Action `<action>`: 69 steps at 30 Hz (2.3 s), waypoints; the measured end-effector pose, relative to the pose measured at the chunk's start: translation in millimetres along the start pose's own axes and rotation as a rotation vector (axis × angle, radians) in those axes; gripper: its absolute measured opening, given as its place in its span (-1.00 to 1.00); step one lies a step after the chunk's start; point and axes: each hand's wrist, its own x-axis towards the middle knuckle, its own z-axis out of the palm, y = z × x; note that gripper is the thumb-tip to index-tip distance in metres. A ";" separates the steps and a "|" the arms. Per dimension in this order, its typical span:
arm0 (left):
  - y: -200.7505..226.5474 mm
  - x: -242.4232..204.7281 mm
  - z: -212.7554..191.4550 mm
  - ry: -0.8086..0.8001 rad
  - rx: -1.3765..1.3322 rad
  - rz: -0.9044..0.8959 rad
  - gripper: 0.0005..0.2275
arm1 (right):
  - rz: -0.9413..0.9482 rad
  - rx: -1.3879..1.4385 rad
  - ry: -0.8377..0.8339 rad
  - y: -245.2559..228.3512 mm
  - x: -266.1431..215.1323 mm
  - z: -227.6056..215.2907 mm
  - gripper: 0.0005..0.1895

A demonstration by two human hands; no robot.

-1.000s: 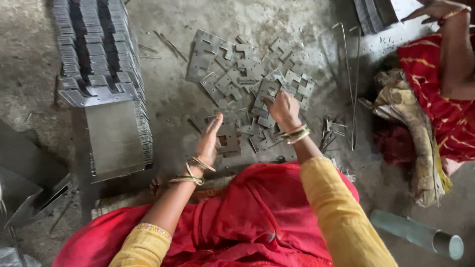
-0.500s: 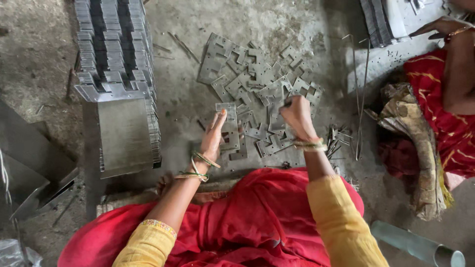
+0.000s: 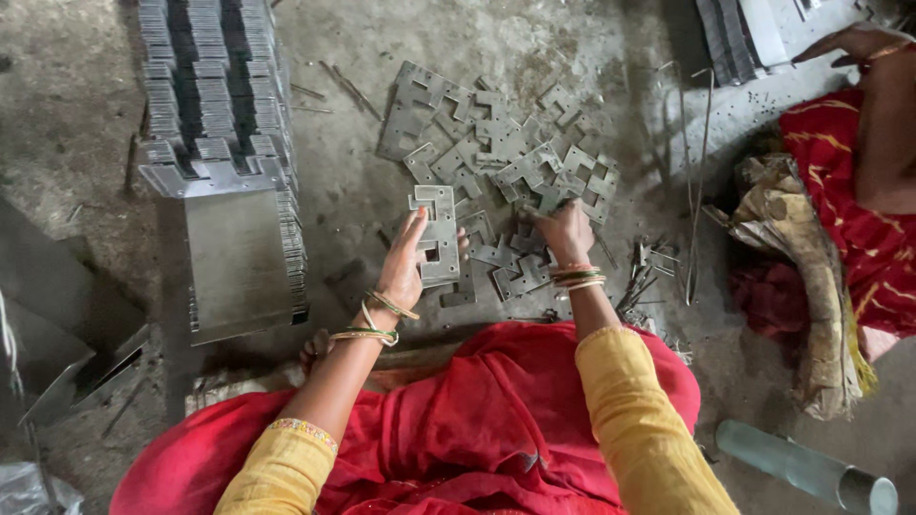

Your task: The person sits on the floor and assembles small metal brackets by inserting thin metal rods into pre-drilled holes. They pick up brackets and rods from a pile, align them, and stack the assembled units into a growing stack on the left.

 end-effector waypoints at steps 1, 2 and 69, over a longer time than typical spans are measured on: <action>1.4 1.4 3.9 -0.014 -0.012 0.004 -0.56 | -0.027 0.092 0.003 5.2 1.2 -4.0 -0.36; 3.7 3.9 6.9 -0.027 -0.024 0.015 -0.56 | -0.062 0.186 0.006 5.1 4.2 -9.4 -0.39; 2.5 6.3 -9.7 0.016 0.075 -0.142 -0.42 | -1.159 -0.588 -0.420 24.0 -74.2 -58.3 -0.19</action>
